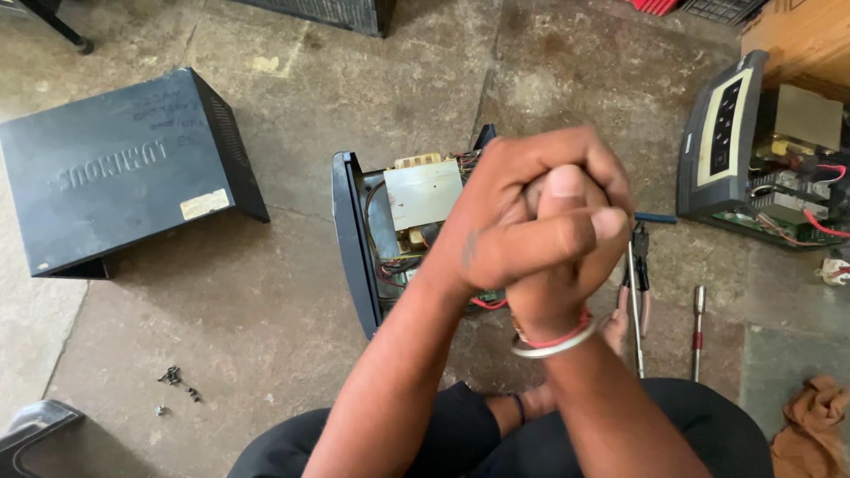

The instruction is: The person sits on the floor and uses a screwdriver to remove screws from the casing of a black electronic device. After opening the casing, the person uses a test screwdriver to probe various internal components and wires.

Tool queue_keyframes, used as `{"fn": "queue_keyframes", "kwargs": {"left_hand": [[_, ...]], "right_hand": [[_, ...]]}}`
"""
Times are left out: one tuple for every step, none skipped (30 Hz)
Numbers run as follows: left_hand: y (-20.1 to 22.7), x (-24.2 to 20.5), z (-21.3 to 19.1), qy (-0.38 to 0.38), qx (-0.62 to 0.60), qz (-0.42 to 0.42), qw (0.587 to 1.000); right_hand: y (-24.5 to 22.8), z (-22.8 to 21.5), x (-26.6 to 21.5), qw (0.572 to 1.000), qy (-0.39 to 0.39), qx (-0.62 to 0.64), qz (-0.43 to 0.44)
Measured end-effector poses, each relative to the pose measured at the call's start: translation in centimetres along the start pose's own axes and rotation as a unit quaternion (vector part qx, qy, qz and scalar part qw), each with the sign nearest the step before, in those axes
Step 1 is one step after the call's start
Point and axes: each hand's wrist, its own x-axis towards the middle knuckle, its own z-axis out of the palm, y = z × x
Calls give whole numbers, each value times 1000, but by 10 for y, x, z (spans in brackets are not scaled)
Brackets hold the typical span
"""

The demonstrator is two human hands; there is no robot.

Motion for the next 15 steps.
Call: {"fn": "queue_keyframes", "kwargs": {"left_hand": [[1, -4, 3, 33, 1, -2, 999], [1, -8, 12, 85, 7, -16, 996], [2, -11, 15, 97, 11, -27, 995], [3, -10, 17, 103, 21, -27, 994], [5, -7, 15, 68, 29, -22, 997], [6, -6, 14, 41, 30, -15, 999], [6, -5, 13, 13, 30, -8, 999], [6, -5, 11, -12, 25, -5, 1000], [6, -6, 11, -20, 25, -4, 999], [6, -7, 10, -27, 27, 0, 999], [6, -8, 11, -16, 34, 2, 999], [4, -10, 14, 19, 41, 8, 999], [2, -11, 18, 54, 49, 14, 997], [0, -17, 28, 115, 55, 18, 992], [-2, -20, 32, 140, 54, 14, 989]], "right_hand": [[5, 1, 3, 1000, -7, -1, 2], [7, 0, 4, 1000, -14, -4, 10], [4, -2, 1, 1000, -20, -10, 17], [4, -2, 8, 1000, -21, -8, 12], [0, -2, 9, 1000, -19, -11, 5], [-7, -4, 6, 1000, -16, -20, -5], [-12, -6, 2, 999, -13, -30, -18], [-16, -7, -2, 999, -9, -32, -19], [-18, -9, -7, 999, -4, -34, -20], [-17, -10, -5, 1000, -9, -23, -16], [-16, -10, -4, 1000, -14, -12, -12], [-12, -12, 1, 1000, -29, 4, -8], [-9, -12, 4, 999, -38, 17, 1], [-8, -14, 3, 998, -45, 28, 17], [-8, -16, 0, 998, -46, 35, 37]]}}
